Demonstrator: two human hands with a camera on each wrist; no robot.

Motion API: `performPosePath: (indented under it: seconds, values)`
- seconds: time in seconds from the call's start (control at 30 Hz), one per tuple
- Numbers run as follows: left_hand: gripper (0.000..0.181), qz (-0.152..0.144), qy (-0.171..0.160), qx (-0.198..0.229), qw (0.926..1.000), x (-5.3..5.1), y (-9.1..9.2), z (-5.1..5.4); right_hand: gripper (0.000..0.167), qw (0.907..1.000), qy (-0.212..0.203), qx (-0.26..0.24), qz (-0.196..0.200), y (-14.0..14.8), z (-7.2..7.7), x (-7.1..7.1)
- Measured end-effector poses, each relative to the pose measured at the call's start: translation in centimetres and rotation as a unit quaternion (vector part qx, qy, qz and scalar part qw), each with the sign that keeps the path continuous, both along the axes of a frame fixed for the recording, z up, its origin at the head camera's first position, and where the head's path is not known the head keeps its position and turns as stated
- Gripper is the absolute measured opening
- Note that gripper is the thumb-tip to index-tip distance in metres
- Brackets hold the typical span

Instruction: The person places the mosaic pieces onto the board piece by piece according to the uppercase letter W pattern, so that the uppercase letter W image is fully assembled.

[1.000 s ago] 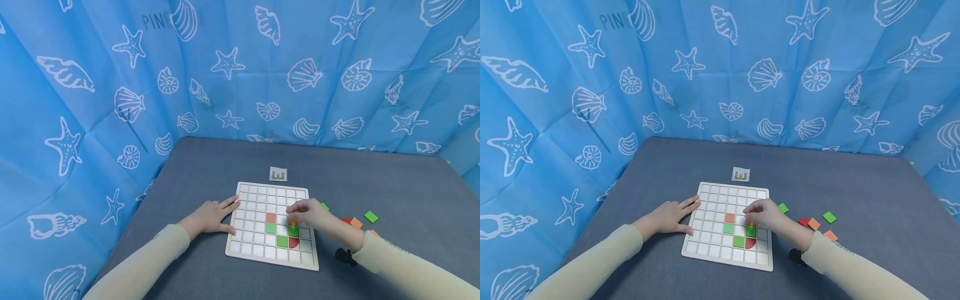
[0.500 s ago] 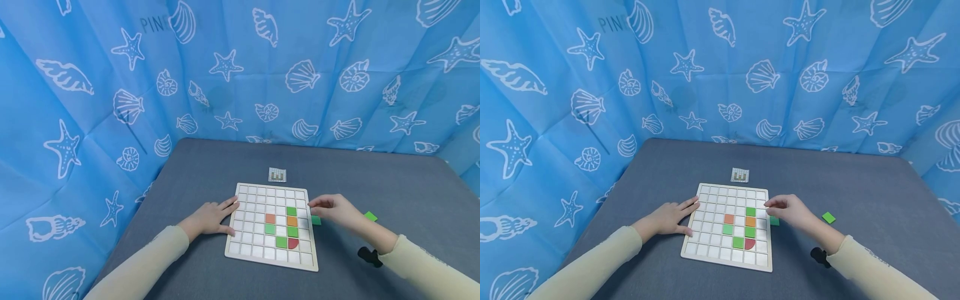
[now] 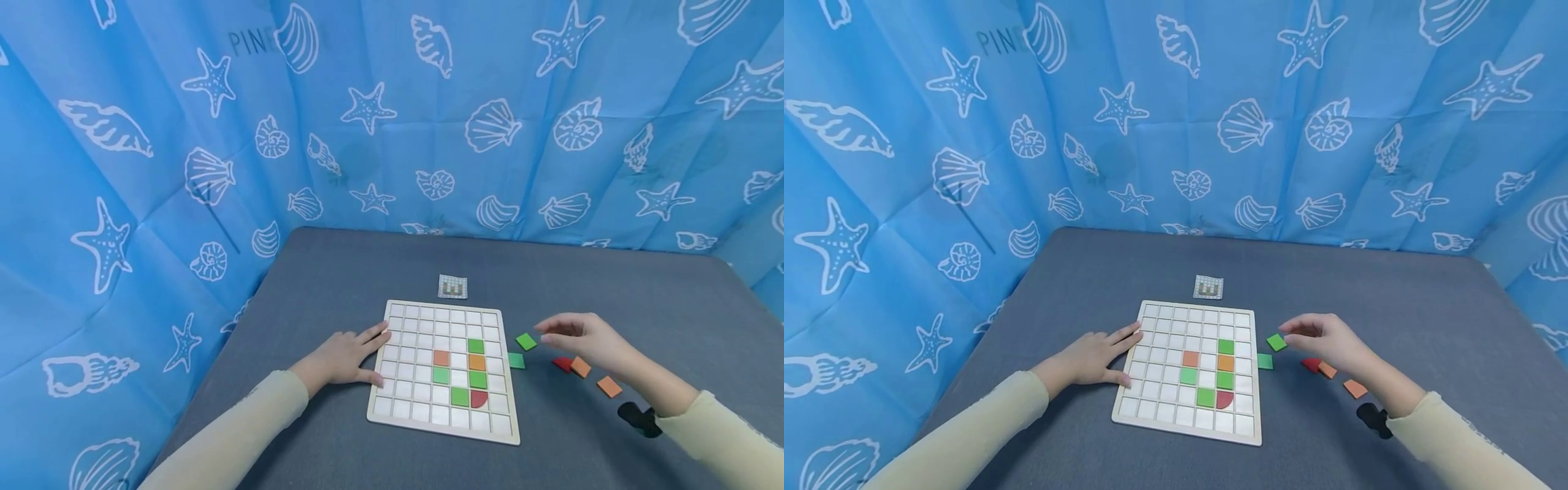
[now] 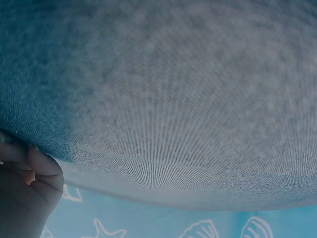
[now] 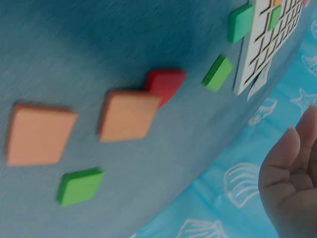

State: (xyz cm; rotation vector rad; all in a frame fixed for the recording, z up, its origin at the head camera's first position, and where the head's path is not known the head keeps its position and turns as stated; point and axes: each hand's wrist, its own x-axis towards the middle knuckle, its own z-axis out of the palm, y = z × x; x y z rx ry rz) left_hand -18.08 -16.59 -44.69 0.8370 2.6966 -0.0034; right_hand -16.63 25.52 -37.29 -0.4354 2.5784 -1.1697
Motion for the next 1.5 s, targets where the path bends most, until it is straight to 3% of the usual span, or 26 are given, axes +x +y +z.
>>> performPosePath:
  seconds: [0.23, 0.4, 0.63, 0.73, 0.83, 1.1, 1.5]
  values:
    - [0.091, 0.0, -0.005, 0.003, 1.0, 0.0, 0.0, 0.1, 0.035, 0.9998, -0.014, 0.012, 0.008, 2.0, -0.4, 0.3]
    - [0.09, 0.002, 0.0, 0.002, 1.0, 0.1, 0.1, 0.2, 0.035, 0.9991, -0.007, 0.022, 0.036, 3.9, -0.8, 0.4]
    - [0.091, -0.002, 0.0, -0.002, 1.0, 0.1, 0.0, 0.3, 0.03, 0.9928, 0.059, 0.025, 0.102, 7.0, -2.7, 0.0]
    - [0.092, -0.001, -0.004, -0.005, 1.0, 0.2, -0.1, 0.3, 0.03, 0.9904, 0.065, 0.017, 0.121, 8.0, -3.5, -0.5]
    - [0.092, -0.001, 0.0, -0.005, 1.0, 0.1, -0.2, 0.0, 0.031, 0.9889, 0.041, 0.009, 0.142, 8.7, -4.1, -1.1]
    - [0.09, 0.002, 0.001, 0.003, 1.0, 0.1, -0.1, 0.2, 0.035, 0.9845, -0.023, 0.049, 0.167, 8.9, -4.8, -2.5]
    - [0.091, 0.002, 0.004, -0.001, 1.0, 0.0, 0.1, -0.1, 0.025, 0.9854, -0.03, 0.058, 0.157, 9.2, -5.6, -3.3]
